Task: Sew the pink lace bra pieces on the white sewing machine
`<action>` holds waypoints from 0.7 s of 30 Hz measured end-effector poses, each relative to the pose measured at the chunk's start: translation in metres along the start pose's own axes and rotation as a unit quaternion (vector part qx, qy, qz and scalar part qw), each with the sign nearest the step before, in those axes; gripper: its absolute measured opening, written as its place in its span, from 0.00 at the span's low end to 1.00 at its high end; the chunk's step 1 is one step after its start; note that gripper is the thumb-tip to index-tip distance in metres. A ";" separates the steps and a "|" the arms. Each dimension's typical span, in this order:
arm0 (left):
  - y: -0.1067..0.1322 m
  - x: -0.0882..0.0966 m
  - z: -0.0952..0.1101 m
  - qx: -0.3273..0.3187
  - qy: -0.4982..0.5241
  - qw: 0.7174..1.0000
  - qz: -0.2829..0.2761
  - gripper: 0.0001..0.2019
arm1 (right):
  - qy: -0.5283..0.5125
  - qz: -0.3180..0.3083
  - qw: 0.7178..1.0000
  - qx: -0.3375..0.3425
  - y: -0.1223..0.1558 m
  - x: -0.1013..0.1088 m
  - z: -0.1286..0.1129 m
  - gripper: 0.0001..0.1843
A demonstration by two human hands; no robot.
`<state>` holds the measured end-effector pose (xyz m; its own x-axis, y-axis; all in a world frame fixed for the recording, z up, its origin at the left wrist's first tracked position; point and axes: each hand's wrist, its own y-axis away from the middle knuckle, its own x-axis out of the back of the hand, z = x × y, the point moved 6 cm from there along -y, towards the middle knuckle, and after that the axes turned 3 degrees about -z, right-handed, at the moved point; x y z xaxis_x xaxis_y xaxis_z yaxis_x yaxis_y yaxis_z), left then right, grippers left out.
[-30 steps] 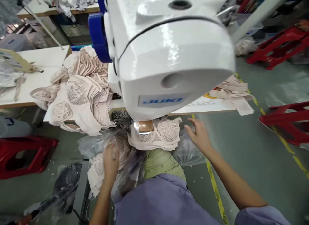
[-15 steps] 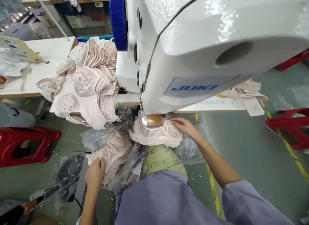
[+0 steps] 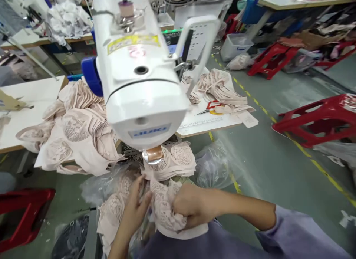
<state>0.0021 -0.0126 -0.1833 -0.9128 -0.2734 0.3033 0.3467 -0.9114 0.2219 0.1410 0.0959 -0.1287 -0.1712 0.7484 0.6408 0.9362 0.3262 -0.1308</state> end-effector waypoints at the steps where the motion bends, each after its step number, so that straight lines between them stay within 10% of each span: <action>1: -0.009 -0.004 -0.010 0.032 0.058 0.996 -0.056 0.17 | 0.010 0.023 1.000 0.010 0.008 0.010 -0.005 0.23; 5: -0.029 -0.022 -0.015 0.067 0.229 0.958 -0.158 0.14 | 0.014 0.073 0.997 0.037 0.033 0.037 -0.023 0.23; 13: -0.042 -0.035 0.028 0.019 0.159 0.963 -0.216 0.16 | -0.017 0.066 0.995 0.067 0.060 0.043 -0.031 0.22; 19: -0.044 -0.029 0.039 -0.006 0.006 0.988 -0.151 0.21 | -0.025 -0.043 0.985 -0.162 0.082 0.043 0.011 0.18; 21: -0.044 -0.037 0.058 -0.044 -0.027 0.986 -0.157 0.22 | -0.024 0.012 0.967 -0.253 0.080 0.053 0.031 0.29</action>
<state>0.0329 0.0556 -0.1506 -0.9584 0.0422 0.2824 0.0257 -0.9722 0.2327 0.1978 0.1796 -0.1288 -0.1509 0.7821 0.6046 0.9683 -0.0061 0.2495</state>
